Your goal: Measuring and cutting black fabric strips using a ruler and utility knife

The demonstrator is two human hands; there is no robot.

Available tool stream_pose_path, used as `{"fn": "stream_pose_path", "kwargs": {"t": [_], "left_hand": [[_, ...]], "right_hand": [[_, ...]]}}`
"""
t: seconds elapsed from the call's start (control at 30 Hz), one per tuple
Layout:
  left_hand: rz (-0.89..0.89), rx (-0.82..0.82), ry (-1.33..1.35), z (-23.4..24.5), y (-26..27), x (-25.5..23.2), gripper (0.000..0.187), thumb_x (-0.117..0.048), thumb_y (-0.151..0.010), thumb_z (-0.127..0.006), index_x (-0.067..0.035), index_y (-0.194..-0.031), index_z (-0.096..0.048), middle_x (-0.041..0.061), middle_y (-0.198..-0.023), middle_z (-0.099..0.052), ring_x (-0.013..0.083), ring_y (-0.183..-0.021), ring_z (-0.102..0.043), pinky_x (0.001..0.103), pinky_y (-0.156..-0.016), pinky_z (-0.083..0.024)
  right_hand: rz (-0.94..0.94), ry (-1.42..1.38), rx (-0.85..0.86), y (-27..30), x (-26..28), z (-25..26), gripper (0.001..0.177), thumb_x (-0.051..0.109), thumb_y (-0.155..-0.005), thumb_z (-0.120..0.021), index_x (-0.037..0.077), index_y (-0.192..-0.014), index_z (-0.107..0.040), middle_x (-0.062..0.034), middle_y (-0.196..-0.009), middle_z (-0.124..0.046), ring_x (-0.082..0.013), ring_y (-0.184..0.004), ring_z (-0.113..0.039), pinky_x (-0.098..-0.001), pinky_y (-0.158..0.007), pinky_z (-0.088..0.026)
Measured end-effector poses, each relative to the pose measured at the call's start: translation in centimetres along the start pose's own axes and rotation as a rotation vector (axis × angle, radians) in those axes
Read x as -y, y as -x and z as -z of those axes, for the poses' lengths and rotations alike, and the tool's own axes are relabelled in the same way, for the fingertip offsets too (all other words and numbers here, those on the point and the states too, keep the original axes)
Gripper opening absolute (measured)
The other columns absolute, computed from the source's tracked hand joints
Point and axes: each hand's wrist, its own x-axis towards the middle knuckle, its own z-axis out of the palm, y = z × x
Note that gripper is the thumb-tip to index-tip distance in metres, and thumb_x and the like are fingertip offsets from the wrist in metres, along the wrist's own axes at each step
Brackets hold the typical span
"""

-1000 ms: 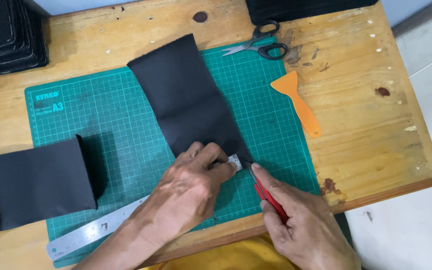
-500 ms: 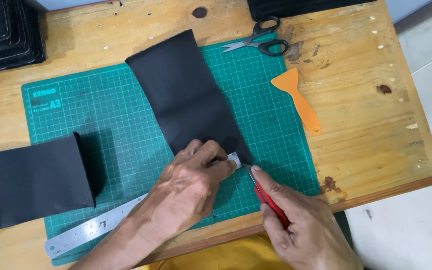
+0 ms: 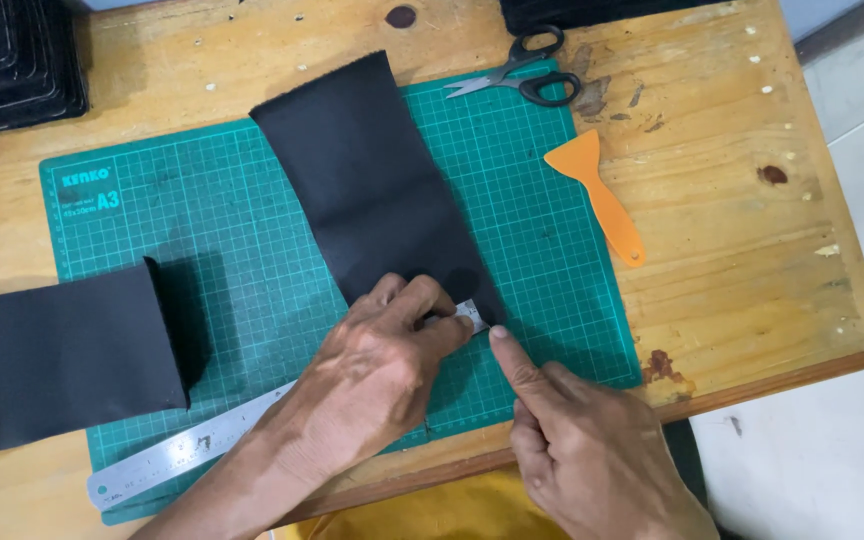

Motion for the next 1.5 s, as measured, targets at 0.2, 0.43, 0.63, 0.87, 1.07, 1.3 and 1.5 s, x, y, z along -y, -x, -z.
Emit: {"fn": "stream_pose_path", "kwargs": {"t": [0.2,0.43,0.63,0.87,1.07,1.3,1.5], "left_hand": [[0.02,0.006,0.01,0.3,0.1,-0.5,0.033,0.011,-0.091,-0.06,0.0,-0.119,-0.071,0.011,-0.105,-0.056,0.0305,-0.085,-0.049,0.043,-0.065,-0.047],[0.016,0.048,0.05,0.5,0.0,-0.1,0.038,0.012,-0.091,-0.053,-0.003,-0.122,-0.07,0.011,-0.109,-0.057,0.0306,-0.086,-0.047,0.042,-0.069,-0.046],[0.044,0.019,0.123,0.4,0.1,-0.3,0.034,0.007,-0.099,-0.047,-0.004,-0.119,-0.072,0.007,-0.107,-0.058,0.0262,-0.085,-0.046,0.037,-0.073,-0.046],[0.048,0.018,0.128,0.5,0.0,-0.2,0.034,0.008,-0.099,-0.047,0.0,-0.122,-0.071,0.01,-0.107,-0.059,0.0285,-0.084,-0.047,0.041,-0.068,-0.045],[0.057,0.039,0.126,0.4,0.3,0.0,0.036,0.01,-0.095,-0.05,-0.001,-0.123,-0.071,0.008,-0.107,-0.057,0.0279,-0.085,-0.045,0.04,-0.069,-0.043],[0.02,0.007,0.081,0.2,0.4,0.1,0.035,0.012,-0.093,-0.053,-0.002,-0.121,-0.07,0.011,-0.103,-0.055,0.0302,-0.083,-0.046,0.042,-0.07,-0.043],[-0.004,0.025,0.067,0.3,0.4,0.2,0.033,0.011,-0.094,-0.056,0.0,-0.122,-0.069,0.014,-0.105,-0.052,0.0328,-0.082,-0.044,0.045,-0.066,-0.041]], "right_hand": [[0.036,0.232,0.151,0.1,0.2,0.0,0.076,0.028,-0.08,-0.059,0.016,-0.155,-0.047,-0.0007,-0.083,-0.071,-0.029,-0.054,-0.068,-0.051,-0.04,-0.051],[-0.004,0.03,0.281,1.2,-2.5,2.7,0.077,0.033,-0.084,-0.058,0.027,-0.159,-0.041,0.0009,-0.105,-0.076,-0.0296,-0.067,-0.073,-0.0551,-0.055,-0.054],[-0.529,-0.125,0.021,-1.1,-8.4,5.0,0.065,0.036,-0.09,-0.064,0.041,-0.154,-0.053,-0.0006,-0.107,-0.065,-0.0208,-0.059,-0.063,-0.0326,-0.069,-0.064],[-0.063,0.059,-0.319,-4.3,-15.6,4.4,0.039,0.0,-0.107,-0.064,-0.006,-0.145,-0.069,-0.0225,-0.114,-0.072,-0.0353,-0.102,-0.068,-0.043,-0.101,-0.051],[-0.047,0.257,-0.356,-4.5,-14.5,4.0,0.038,0.023,-0.107,-0.073,0.007,-0.14,-0.078,-0.0191,-0.125,-0.064,-0.0338,-0.116,-0.054,-0.045,-0.091,-0.048],[0.581,0.098,-0.109,-7.0,-4.8,3.1,0.024,0.025,-0.099,-0.068,0.011,-0.118,-0.069,-0.0045,-0.108,-0.066,-0.028,-0.088,-0.056,-0.0422,-0.071,-0.042],[0.666,0.116,-0.183,-8.3,-4.0,2.2,0.013,0.002,-0.101,-0.056,0.008,-0.104,-0.068,-0.0088,-0.092,-0.059,-0.0275,-0.078,-0.056,-0.039,-0.062,-0.042]]}}
